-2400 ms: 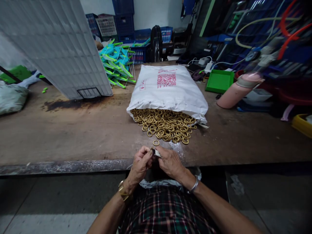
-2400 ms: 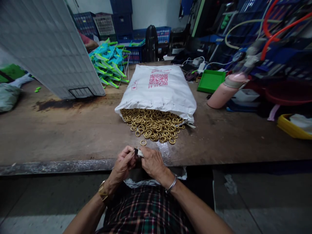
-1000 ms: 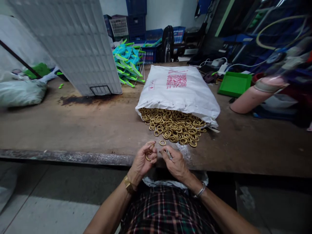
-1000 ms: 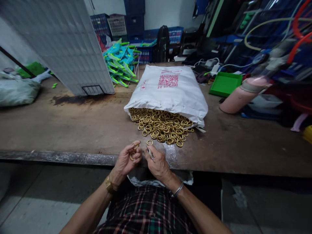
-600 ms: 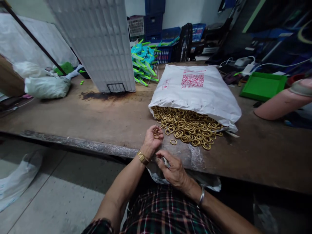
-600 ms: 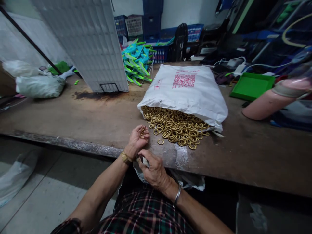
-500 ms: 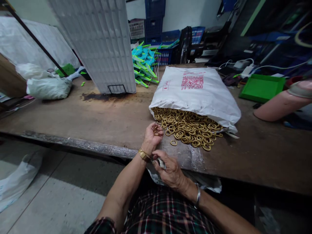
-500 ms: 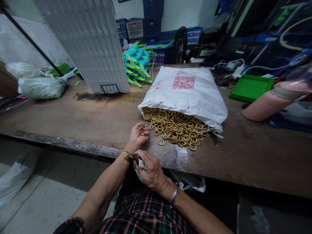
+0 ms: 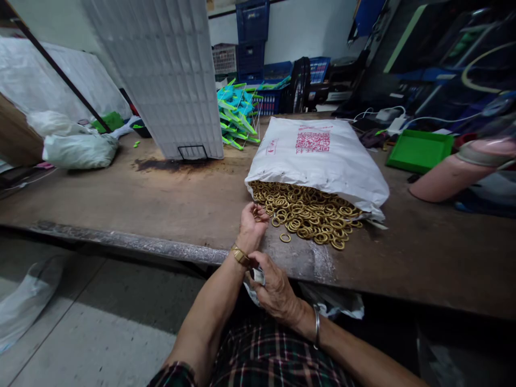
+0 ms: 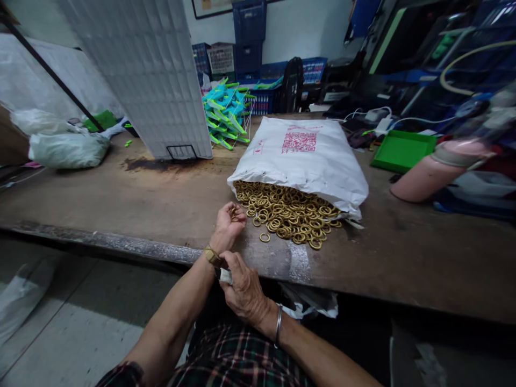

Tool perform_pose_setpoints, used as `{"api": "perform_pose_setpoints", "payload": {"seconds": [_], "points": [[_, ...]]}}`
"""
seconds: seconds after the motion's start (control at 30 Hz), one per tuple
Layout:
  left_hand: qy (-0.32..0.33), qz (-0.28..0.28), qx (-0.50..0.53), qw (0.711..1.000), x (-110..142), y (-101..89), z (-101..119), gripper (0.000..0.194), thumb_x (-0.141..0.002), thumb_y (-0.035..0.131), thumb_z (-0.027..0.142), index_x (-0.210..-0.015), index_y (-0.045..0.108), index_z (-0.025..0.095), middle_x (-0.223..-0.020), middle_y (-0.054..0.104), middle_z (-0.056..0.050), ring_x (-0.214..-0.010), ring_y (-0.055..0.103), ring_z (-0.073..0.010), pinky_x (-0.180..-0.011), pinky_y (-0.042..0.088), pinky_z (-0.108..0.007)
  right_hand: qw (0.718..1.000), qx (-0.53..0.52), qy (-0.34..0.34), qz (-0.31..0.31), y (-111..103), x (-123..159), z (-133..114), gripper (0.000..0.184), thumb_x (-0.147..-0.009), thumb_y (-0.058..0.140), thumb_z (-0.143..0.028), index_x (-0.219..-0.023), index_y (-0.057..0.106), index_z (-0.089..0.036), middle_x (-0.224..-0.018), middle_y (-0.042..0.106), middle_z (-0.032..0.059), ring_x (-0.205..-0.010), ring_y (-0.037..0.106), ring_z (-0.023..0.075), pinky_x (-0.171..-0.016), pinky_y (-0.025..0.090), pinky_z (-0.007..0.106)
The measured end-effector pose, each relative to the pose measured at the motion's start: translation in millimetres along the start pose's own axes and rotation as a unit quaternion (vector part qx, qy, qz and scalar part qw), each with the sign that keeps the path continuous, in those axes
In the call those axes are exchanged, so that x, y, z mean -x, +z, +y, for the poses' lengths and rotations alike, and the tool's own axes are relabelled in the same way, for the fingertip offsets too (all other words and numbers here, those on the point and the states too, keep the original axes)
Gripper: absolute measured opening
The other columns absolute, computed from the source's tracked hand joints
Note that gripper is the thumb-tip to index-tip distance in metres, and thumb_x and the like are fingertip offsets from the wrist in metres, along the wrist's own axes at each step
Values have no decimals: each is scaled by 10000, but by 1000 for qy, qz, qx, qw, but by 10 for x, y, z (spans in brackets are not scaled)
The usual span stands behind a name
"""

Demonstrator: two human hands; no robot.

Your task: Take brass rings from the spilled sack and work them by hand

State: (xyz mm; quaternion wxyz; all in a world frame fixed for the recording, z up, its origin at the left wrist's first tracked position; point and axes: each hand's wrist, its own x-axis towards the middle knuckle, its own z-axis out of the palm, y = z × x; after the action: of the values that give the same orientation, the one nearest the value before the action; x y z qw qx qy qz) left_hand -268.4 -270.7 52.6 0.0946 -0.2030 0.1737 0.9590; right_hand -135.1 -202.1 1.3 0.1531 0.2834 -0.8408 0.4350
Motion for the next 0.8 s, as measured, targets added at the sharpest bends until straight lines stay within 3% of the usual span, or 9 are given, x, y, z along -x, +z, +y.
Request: {"api": "perform_pose_setpoints", "payload": {"seconds": [0.27,0.5,0.63,0.73,0.8], "points": [[63,5,-43,997,44,36,-58,213,-800,420,118,-597,374,163,-510,377,57,-383,331,-26,-367,219,-133,993,-100,66,-21,-38,-49,-125,210,-821,473,-181,-1028,461,-207,-884,617,30,-776,591,135,-702,486,237],[155,-17,-136,978,88,17,-182,172,-734,577,242,-665,441,164,-556,433,63,-397,337,-24,-380,196,-154,992,-93,53,-73,-75,5,-150,167,-826,456,-194,-991,473,-209,-793,608,10,-653,560,116,-622,464,220],[246,-44,-293,923,46,-61,-259,212,-752,562,310,-648,435,176,-557,426,61,-428,328,-42,-421,225,-174,995,-52,6,-84,-64,65,-80,248,-802,452,-176,-1050,470,-191,-722,609,24,-629,568,148,-610,464,252],[336,-92,-407,844,63,-107,-285,210,-764,548,275,-609,452,173,-567,416,47,-523,363,-72,-517,290,-192,991,-74,17,-107,-84,42,-79,168,-822,436,-194,-972,511,-185,-707,596,15,-608,549,135,-594,452,240],[385,-125,-460,790,102,-124,-289,184,-774,535,247,-616,475,175,-587,428,37,-576,377,-91,-577,302,-207,990,-91,55,-89,-99,8,-101,127,-848,426,-229,-896,535,-184,-704,584,3,-597,529,115,-580,440,219]]}}
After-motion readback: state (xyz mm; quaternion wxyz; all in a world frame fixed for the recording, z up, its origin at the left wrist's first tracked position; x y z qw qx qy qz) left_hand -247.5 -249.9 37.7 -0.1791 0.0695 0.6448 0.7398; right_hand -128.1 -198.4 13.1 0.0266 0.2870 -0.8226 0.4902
